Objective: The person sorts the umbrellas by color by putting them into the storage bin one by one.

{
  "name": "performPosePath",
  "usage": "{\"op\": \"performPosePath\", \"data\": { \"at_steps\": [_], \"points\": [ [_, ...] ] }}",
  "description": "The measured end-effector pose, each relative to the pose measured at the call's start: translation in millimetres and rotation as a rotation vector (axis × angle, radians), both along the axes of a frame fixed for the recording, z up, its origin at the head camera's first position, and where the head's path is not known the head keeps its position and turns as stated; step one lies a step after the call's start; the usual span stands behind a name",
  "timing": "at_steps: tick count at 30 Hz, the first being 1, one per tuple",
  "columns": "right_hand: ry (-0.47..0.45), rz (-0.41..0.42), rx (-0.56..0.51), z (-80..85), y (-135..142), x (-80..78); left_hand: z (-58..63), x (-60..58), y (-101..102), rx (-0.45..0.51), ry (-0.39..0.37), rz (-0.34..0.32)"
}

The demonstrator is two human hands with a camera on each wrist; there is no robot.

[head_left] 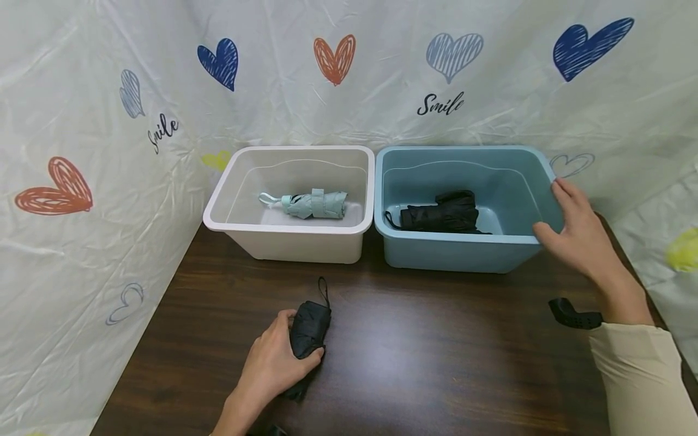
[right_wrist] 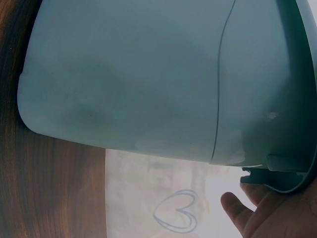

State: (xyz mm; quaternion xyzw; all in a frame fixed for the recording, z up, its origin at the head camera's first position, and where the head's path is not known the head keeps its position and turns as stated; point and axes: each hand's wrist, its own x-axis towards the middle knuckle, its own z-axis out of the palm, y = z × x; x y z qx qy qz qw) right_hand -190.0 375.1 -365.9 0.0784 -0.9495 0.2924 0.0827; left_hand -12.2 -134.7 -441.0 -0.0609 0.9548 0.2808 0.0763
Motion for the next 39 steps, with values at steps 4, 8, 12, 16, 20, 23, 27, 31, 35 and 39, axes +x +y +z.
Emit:
{"op": "performPosePath", "data": {
  "at_steps": [4, 8, 12, 16, 20, 23, 27, 31, 35, 39],
  "points": [
    [0.003, 0.001, -0.001, -0.1, 0, 0.3, 0.9, -0.1, 0, -0.003, 0.002, -0.002],
    [0.006, 0.000, 0.000, 0.0, 0, 0.4, 2.8, -0.3, -1, 0.010, -0.002, -0.004],
    [0.007, 0.003, -0.001, 0.3, 0, 0.9, 4.8, -1.2, -2, 0.022, 0.003, -0.006],
    [0.007, 0.006, 0.001, 0.1, 0, 1.3, 6.8, -2.7, -3, 0.039, 0.003, -0.007],
    [0.006, 0.007, -0.002, -0.2, -1, 1.7, 9.3, -4.1, -5, 0.066, -0.013, -0.006],
    [0.007, 0.007, -0.003, -0.1, -1, 2.0, 11.3, -5.2, -6, 0.084, -0.024, -0.008],
    [0.009, 0.004, 0.003, 0.0, -1, 1.9, 13.8, -6.2, -7, 0.100, -0.027, -0.015],
    [0.008, 0.001, 0.005, 0.0, -2, 1.8, 16.5, -6.1, -9, 0.117, -0.027, -0.021],
    [0.004, 0.004, 0.005, 0.3, -2, 1.9, 18.9, -6.6, -11, 0.135, -0.035, -0.027],
    [0.002, 0.009, 0.004, -0.1, -1, 2.1, 19.1, -7.4, -10, 0.157, -0.043, -0.033]
  ]
}}
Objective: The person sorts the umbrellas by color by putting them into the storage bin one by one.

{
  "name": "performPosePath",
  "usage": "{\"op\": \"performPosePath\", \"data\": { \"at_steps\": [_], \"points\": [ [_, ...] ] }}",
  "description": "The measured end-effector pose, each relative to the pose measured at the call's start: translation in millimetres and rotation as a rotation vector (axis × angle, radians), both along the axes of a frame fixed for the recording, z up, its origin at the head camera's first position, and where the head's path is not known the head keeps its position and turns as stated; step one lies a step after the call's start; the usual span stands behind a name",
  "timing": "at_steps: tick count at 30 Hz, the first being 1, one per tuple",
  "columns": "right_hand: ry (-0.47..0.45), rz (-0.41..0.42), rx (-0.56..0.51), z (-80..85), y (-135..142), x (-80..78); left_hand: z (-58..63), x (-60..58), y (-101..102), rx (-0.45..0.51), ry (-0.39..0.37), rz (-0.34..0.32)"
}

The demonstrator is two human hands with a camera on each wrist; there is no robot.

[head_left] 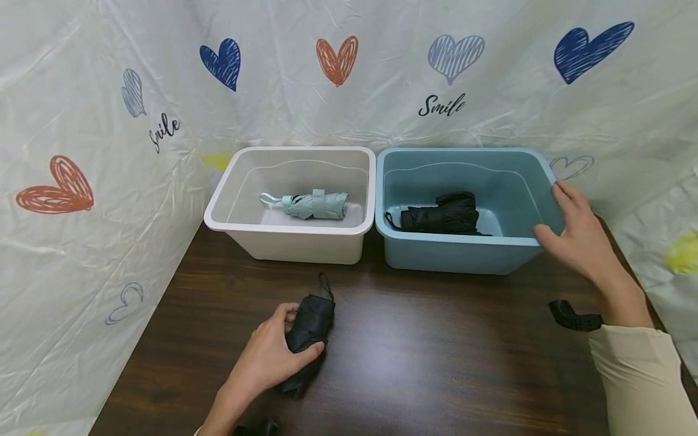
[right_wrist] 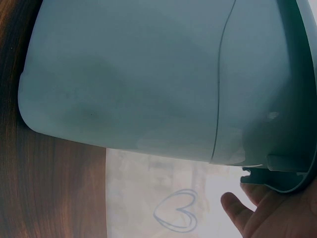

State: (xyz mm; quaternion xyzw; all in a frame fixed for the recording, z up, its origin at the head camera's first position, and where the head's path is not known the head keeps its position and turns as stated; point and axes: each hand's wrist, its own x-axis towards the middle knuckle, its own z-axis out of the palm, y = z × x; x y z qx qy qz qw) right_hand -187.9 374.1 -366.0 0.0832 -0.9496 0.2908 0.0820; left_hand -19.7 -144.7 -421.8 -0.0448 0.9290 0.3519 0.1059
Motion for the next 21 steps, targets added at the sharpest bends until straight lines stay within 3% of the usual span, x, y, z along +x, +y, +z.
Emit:
{"op": "performPosePath", "data": {
  "at_steps": [21],
  "points": [
    [-0.011, 0.011, -0.005, 0.8, 0.9, 0.2, 8.3, -5.6, -3.1, 0.025, 0.040, -0.006]
  ]
}}
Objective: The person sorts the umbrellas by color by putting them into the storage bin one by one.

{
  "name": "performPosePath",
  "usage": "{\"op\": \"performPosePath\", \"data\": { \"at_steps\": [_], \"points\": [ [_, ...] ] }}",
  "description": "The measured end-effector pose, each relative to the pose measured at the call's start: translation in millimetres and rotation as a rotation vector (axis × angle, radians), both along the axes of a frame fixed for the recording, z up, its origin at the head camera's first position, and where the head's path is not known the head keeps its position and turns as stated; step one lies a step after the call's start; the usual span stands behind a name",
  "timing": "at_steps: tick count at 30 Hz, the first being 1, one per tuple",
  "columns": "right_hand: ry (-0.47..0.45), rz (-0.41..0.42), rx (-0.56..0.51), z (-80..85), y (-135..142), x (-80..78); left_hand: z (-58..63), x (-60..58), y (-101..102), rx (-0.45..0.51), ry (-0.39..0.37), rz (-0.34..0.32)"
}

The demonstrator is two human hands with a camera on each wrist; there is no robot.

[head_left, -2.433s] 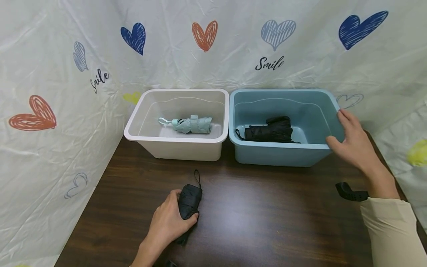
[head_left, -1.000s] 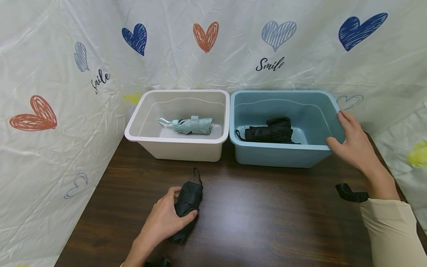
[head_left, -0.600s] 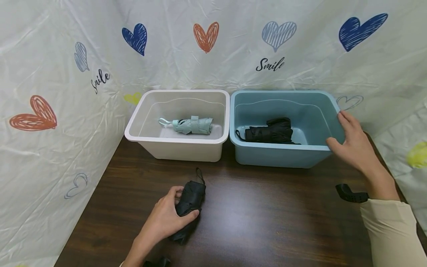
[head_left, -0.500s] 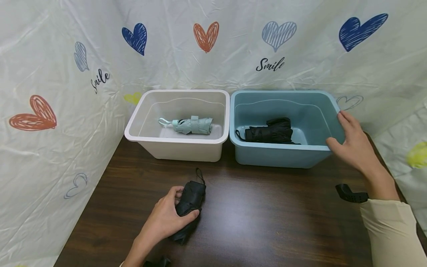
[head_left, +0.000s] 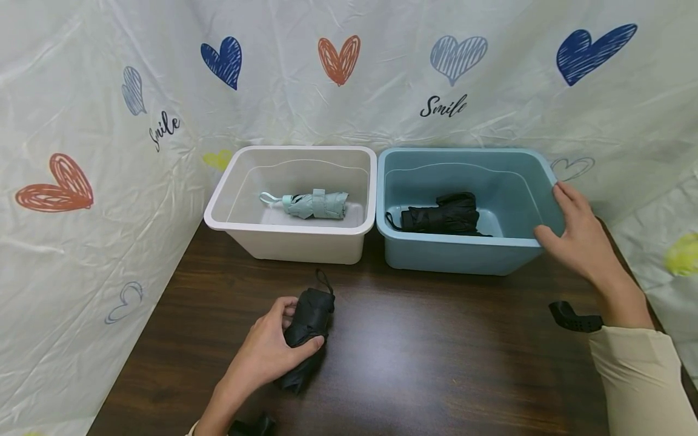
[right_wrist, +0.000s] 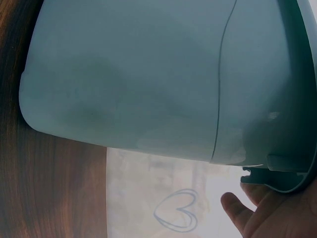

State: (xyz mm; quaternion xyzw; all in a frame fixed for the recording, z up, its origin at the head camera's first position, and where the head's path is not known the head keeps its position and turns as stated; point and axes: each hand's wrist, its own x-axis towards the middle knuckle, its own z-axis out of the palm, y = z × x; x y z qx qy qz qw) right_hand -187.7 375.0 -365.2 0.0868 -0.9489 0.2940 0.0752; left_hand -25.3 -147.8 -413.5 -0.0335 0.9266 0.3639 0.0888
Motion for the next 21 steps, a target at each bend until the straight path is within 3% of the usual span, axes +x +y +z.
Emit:
{"op": "performPosePath", "data": {
  "at_steps": [21],
  "points": [
    [0.003, -0.008, 0.009, -0.8, -1, 0.0, 18.1, -9.8, -11, 0.024, 0.017, -0.014]
  ]
}}
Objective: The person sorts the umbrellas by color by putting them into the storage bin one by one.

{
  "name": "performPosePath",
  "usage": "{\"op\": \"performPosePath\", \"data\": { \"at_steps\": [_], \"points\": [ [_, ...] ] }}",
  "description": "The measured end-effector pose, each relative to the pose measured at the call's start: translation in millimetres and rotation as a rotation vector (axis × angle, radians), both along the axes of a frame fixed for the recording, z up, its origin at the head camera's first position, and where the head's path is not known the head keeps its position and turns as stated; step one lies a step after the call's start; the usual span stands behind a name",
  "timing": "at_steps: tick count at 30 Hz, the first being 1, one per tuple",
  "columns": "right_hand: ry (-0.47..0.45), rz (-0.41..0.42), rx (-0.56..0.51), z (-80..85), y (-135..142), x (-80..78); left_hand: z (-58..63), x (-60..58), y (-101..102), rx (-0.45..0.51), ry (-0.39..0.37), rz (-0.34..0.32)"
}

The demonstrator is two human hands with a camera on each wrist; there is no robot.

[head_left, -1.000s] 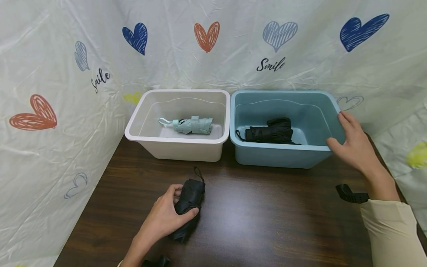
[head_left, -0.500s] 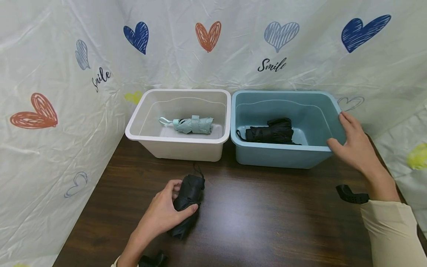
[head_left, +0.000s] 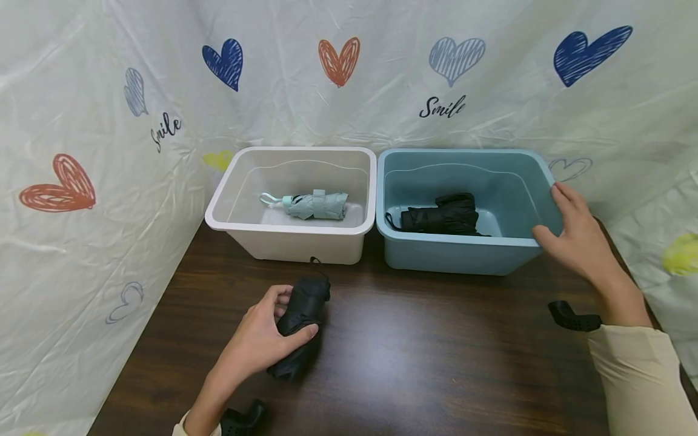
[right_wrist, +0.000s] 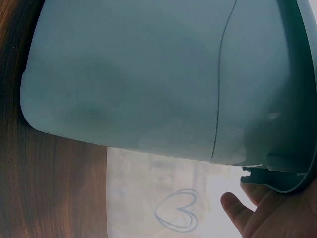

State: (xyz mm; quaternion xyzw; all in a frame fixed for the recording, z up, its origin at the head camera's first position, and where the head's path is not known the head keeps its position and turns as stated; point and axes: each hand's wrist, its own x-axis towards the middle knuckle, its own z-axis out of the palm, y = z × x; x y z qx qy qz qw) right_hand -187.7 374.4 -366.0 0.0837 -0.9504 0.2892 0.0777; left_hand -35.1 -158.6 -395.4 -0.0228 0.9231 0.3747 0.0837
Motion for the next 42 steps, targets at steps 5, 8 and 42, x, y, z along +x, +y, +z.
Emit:
{"op": "performPosePath", "data": {
  "at_steps": [5, 8, 42],
  "points": [
    [-0.007, 0.002, -0.008, -0.1, 2, 3.4, 2.3, -3.4, -3, -0.006, 0.002, 0.000],
    [-0.004, 0.005, -0.017, -0.4, 4, 5.5, 4.2, -4.5, -5, -0.013, 0.003, -0.006],
    [-0.005, -0.005, -0.015, 1.0, -2, 0.9, 29.8, -5.3, -15, -0.014, 0.116, -0.046]
  ]
}}
